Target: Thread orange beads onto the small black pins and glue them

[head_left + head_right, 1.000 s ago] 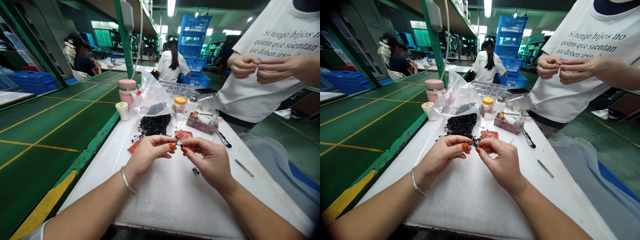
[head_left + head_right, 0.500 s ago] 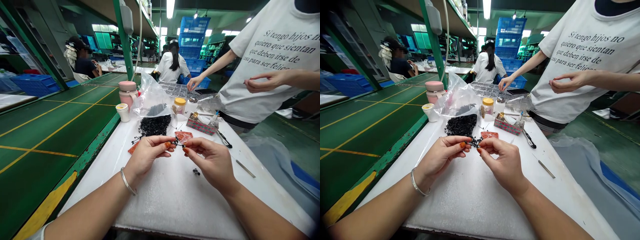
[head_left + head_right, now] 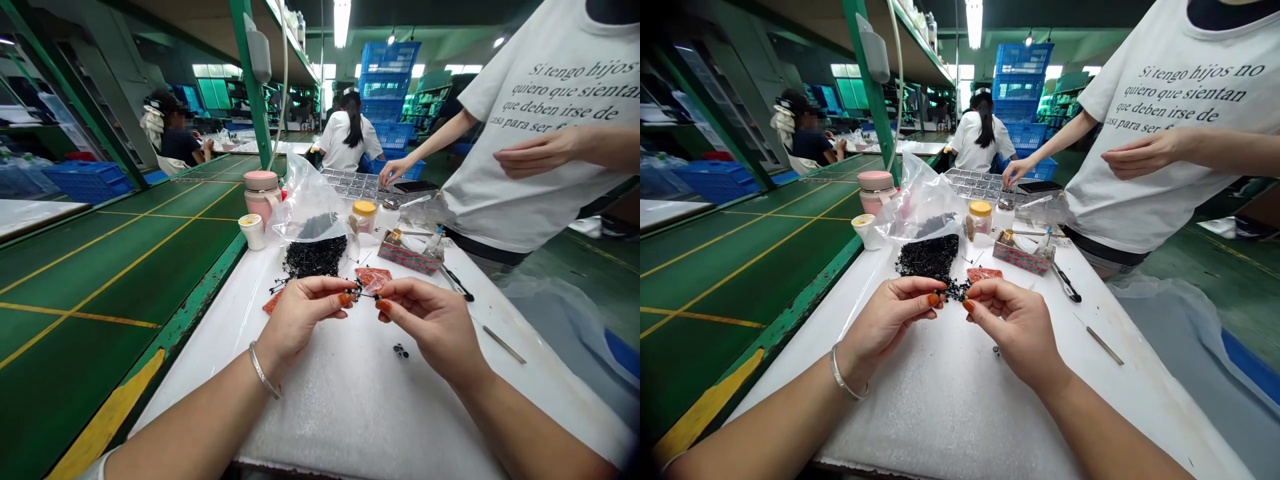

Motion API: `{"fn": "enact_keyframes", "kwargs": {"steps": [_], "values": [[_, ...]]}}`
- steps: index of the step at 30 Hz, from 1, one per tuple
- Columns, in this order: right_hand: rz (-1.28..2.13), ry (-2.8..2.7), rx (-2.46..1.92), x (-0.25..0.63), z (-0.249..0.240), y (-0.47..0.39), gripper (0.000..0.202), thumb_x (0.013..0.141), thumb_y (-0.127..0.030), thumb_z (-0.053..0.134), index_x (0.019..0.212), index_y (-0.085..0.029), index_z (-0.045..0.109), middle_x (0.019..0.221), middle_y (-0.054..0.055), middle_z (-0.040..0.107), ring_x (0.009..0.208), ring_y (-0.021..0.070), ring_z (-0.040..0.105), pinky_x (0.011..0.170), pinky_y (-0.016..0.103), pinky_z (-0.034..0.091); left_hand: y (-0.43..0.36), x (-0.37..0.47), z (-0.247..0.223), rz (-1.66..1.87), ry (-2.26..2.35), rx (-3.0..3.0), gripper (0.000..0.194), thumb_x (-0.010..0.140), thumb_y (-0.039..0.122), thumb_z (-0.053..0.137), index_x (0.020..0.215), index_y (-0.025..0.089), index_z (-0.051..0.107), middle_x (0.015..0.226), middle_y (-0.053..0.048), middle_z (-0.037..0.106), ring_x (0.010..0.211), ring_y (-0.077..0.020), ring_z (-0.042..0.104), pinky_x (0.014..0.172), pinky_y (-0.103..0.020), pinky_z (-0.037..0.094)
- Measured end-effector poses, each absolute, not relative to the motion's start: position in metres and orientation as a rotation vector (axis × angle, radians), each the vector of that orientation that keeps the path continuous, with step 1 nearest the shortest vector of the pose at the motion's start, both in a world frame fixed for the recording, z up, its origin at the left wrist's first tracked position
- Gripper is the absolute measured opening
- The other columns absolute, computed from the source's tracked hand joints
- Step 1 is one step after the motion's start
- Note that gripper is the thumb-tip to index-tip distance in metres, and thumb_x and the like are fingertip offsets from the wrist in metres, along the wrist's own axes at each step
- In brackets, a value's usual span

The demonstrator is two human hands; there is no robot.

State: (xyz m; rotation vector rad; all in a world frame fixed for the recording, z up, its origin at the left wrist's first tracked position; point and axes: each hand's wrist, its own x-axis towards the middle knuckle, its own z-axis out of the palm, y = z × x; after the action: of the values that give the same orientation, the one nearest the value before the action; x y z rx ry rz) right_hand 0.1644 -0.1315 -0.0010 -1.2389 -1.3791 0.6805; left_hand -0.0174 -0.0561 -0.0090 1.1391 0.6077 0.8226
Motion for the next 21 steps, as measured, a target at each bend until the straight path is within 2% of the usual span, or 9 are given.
{"fn": "enact_keyframes", "kwargs": {"steps": [7,11,16,21], "values": [[0.667,-1.410,-1.206,0.163,-0.003,-0.132,0.012,0.080,-0.029,0.070,0.086,-0.019,0.069,0.076,0.002,0.070,0.064,0.0133,0.067,0.059,0.025,0.057,-0.058,-0.018,-0.008,0.825,0.634,1.141,0.023,0.072,0.029,0.079,0.092,0.018,0.075,0.085,-0.006,0.074,0.080,-0.0143,0.067,0.066,-0.021,0.050],[0.517,-1.518,-1.205,0.158,-0.006,-0.134,0.008,0.081,-0.024,0.068,0.088,-0.020,0.068,0.076,0.001,0.070,0.064,0.0125,0.066,0.059,0.025,0.057,-0.059,-0.017,-0.010,0.807,0.602,1.106,0.026,0.073,0.030,0.078,0.095,0.018,0.075,0.093,-0.008,0.075,0.084,-0.0168,0.069,0.068,-0.022,0.051],[0.212,-1.685,-1.182,0.151,-0.005,-0.135,0.011,0.078,-0.014,0.069,0.087,-0.021,0.067,0.075,-0.002,0.071,0.065,0.0087,0.065,0.062,0.020,0.054,-0.058,-0.015,-0.013,0.788,0.574,1.059,0.023,0.074,0.027,0.078,0.095,0.018,0.075,0.088,-0.005,0.074,0.079,-0.0134,0.068,0.068,-0.020,0.052],[0.309,-1.611,-1.169,0.153,-0.006,-0.136,0.011,0.079,-0.019,0.070,0.090,-0.022,0.068,0.079,-0.001,0.071,0.067,0.0102,0.066,0.063,0.022,0.056,-0.059,-0.015,-0.011,0.733,0.546,0.966,0.022,0.073,0.024,0.078,0.093,0.017,0.075,0.086,-0.004,0.074,0.074,-0.0097,0.066,0.067,-0.018,0.051]]}}
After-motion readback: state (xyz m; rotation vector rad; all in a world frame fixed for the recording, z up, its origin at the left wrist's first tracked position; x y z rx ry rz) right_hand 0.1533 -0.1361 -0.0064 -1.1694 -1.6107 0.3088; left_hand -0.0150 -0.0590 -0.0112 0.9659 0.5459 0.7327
